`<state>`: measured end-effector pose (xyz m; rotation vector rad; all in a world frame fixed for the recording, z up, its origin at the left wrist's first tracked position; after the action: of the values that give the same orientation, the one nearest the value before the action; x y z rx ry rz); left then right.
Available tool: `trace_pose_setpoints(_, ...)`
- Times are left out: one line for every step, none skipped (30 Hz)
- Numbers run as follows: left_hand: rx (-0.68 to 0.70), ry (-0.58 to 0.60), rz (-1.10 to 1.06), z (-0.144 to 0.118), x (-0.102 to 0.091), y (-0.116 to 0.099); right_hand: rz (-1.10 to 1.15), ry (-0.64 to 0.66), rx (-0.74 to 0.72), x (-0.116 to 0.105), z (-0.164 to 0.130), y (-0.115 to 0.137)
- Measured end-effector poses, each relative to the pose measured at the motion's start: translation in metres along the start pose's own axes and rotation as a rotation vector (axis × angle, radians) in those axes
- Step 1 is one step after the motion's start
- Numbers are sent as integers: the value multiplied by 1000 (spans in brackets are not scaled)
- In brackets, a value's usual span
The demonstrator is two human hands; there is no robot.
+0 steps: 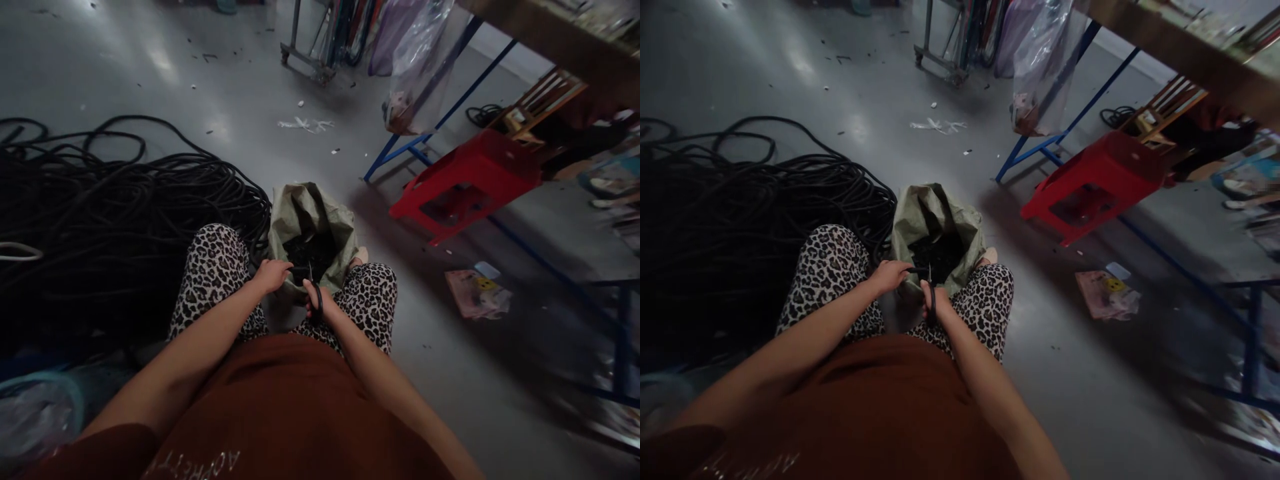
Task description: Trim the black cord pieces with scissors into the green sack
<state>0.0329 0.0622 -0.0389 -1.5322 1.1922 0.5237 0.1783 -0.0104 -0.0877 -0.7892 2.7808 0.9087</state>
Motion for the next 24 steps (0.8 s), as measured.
trace_pose_setpoints(-1,0,-4,1,1,1,-10,-4,4,0,0,0)
trace_pose_setpoints(1,1,-9,1,2,2,-19,-10,7,-1,1,-1)
trace_pose_setpoints(7,2,-15,2,3,2,-29,-14,9,-1,1,-1)
trace_pose_setpoints(15,2,-20,2,4,2,-41,-21,8,-2,1,0)
trace_pose_setpoints(23,1,-23,2,4,1,-54,-29,5,-2,1,0)
trace_pose_setpoints(27,-1,-23,2,4,1,-67,-35,2,-3,1,-1)
trace_pose_setpoints(28,-4,-21,2,4,1,-78,-39,-5,-4,2,-1)
trace_pose_setpoints(25,-5,-18,2,3,1,-87,-41,-12,-4,2,-1)
trace_pose_setpoints(19,-5,-15,2,3,1,-95,-46,-21,-5,3,-1)
trace_pose_setpoints(13,-5,-13,2,2,1,-100,-52,-32,-5,3,-2)
trace_pose_setpoints(8,-3,-10,2,1,1,-103,-58,-44,-6,4,-2)
trace_pose_setpoints(3,0,-8,2,1,1,-106,-64,-56,-7,5,-2)
trace_pose_setpoints(-1,3,-5,2,0,1,-111,-71,-65,-8,5,-2)
trace_pose_setpoints(-6,5,1,2,-1,1,-118,-74,-72,-8,5,-2)
trace_pose_setpoints(-11,7,10,2,-1,1,-126,-74,-78,-9,5,-2)
trace_pose_setpoints(-17,11,19,2,-1,1,-136,-73,-80,-9,4,-2)
trace_pose_setpoints(-21,14,28,2,-2,1,-146,-73,-79,-10,3,-2)
trace_pose_setpoints(-22,16,35,2,-2,1,-157,-75,-78,-10,2,-2)
trace_pose_setpoints(-22,18,39,2,-2,1,-168,-76,-79,-11,1,-2)
trace_pose_setpoints(-19,20,39,2,-1,1,-179,-79,-78,-11,0,-2)
trace_pose_setpoints(-16,18,36,2,-1,2,-190,-83,-78,-12,-1,-1)
trace_pose_setpoints(-14,15,32,2,-1,2,-202,-83,-82,-13,-2,-1)
trace_pose_setpoints(-14,11,29,2,-2,2,-214,-83,-87,-14,-3,0)
trace_pose_setpoints(-17,7,28,2,-2,3,-227,-81,-94,-14,-4,1)
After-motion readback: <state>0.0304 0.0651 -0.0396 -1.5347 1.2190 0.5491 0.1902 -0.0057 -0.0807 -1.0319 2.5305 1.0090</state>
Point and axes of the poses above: each hand's wrist, its own z-axis towards the middle knuckle, its own x-axis out of the palm, y = z × x, the point moved 10 cm from there along z, towards the middle knuckle, and after that the axes turned 8 degrees about -z, right-handed, at the moved point
